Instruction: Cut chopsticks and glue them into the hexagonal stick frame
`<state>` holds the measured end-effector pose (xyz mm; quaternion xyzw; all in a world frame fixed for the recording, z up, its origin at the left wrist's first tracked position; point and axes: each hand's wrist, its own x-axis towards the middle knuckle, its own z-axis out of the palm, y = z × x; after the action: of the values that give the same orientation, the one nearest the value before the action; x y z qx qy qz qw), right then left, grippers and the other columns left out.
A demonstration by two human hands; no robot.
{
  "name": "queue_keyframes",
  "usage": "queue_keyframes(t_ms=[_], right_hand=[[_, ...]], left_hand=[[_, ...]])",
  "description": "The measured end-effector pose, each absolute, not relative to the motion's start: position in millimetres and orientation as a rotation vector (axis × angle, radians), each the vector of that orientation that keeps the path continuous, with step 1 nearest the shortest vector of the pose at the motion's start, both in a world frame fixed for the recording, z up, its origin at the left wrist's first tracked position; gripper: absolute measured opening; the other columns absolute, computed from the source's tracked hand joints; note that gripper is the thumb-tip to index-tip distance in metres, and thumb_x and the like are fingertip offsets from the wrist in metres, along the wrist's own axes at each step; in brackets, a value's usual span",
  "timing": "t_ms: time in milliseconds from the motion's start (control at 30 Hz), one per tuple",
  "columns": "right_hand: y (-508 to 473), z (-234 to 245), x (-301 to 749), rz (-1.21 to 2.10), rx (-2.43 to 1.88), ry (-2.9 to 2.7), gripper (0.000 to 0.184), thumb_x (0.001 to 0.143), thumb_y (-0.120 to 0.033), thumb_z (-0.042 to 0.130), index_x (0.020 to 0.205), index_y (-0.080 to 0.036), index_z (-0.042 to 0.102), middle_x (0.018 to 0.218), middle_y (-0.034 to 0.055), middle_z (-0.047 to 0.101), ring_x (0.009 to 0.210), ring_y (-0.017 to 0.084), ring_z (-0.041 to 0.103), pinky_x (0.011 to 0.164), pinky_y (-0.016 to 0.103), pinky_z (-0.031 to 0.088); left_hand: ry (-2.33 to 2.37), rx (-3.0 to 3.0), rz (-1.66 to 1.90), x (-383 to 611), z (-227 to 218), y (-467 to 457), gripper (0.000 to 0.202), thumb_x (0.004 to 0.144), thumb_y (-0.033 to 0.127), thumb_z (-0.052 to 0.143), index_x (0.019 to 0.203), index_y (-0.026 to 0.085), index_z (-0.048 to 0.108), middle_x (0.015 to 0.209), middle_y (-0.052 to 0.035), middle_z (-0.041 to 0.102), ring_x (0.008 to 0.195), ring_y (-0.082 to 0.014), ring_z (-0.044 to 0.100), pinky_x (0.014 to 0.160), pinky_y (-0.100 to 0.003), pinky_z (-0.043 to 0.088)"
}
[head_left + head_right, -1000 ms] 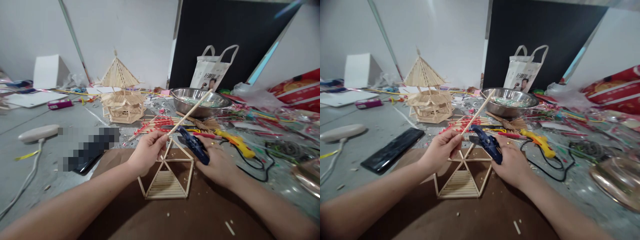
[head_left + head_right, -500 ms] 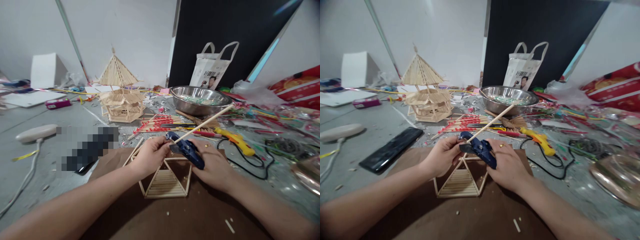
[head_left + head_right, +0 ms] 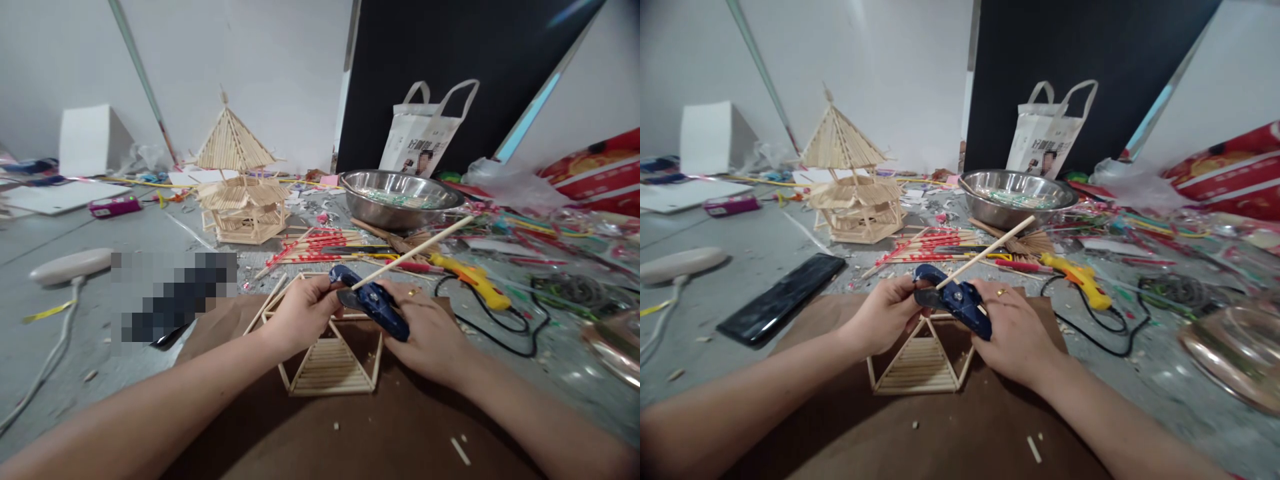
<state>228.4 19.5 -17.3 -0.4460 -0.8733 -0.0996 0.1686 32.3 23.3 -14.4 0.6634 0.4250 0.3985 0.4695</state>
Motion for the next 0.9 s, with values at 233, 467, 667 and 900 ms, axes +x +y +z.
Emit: queue_keyframes(t_ms=[233,467,667,900], right_hand=[[18.6,-18.6,228.3,-0.23,-1.286,-2.462,0.055,0.063,-0.023,0.046,0.117,-0.01,0.04,0.105,0.014,0.057,0.099,0.026,0.05,0.08,0.043,0.042],[18.3,-20.7,228.3,-0.289,-1.28,-2.477,0.05,0.065,-0.025,0.045,0.113,-0.009,0.044,0.103,0.0148,0.058,0.098,0.024,0.052,0.081,0.04,0.043],[17.2,-19.3,228.1,-0.261,-1.267,-2.498,0.047,0.064,-0.022,0.044,0.11,-0.011,0.046,0.103,0.0129,0.059,0.096,0.023,0.054,0.079,0.038,0.045],[15.0,-14.5,226.1,-0.244,-1.319,-2.497,0.044,0.063,-0.023,0.045,0.106,-0.012,0.051,0.1,0.0122,0.061,0.092,0.023,0.056,0.078,0.037,0.046]], left_hand=[[1.076,1.695,0.995,31.5,-15.0,24.5,0.02,0.075,0.023,0.042,0.059,0.014,0.05,0.05,0.0044,0.045,0.043,-0.0041,0.036,0.043,-0.017,0.028],[1.09,1.76,0.997,30.9,-14.8,24.9,0.023,0.077,0.025,0.041,0.058,0.014,0.049,0.049,0.0041,0.045,0.044,-0.0047,0.037,0.044,-0.017,0.028],[1.065,1.777,1.027,30.8,-15.1,25.6,0.025,0.077,0.026,0.042,0.056,0.014,0.049,0.049,0.0043,0.042,0.044,-0.0044,0.036,0.044,-0.017,0.028],[1.039,1.76,1.054,30.5,-17.0,26.3,0.024,0.077,0.029,0.043,0.06,0.014,0.052,0.05,0.0037,0.04,0.046,-0.0052,0.036,0.043,-0.017,0.029]])
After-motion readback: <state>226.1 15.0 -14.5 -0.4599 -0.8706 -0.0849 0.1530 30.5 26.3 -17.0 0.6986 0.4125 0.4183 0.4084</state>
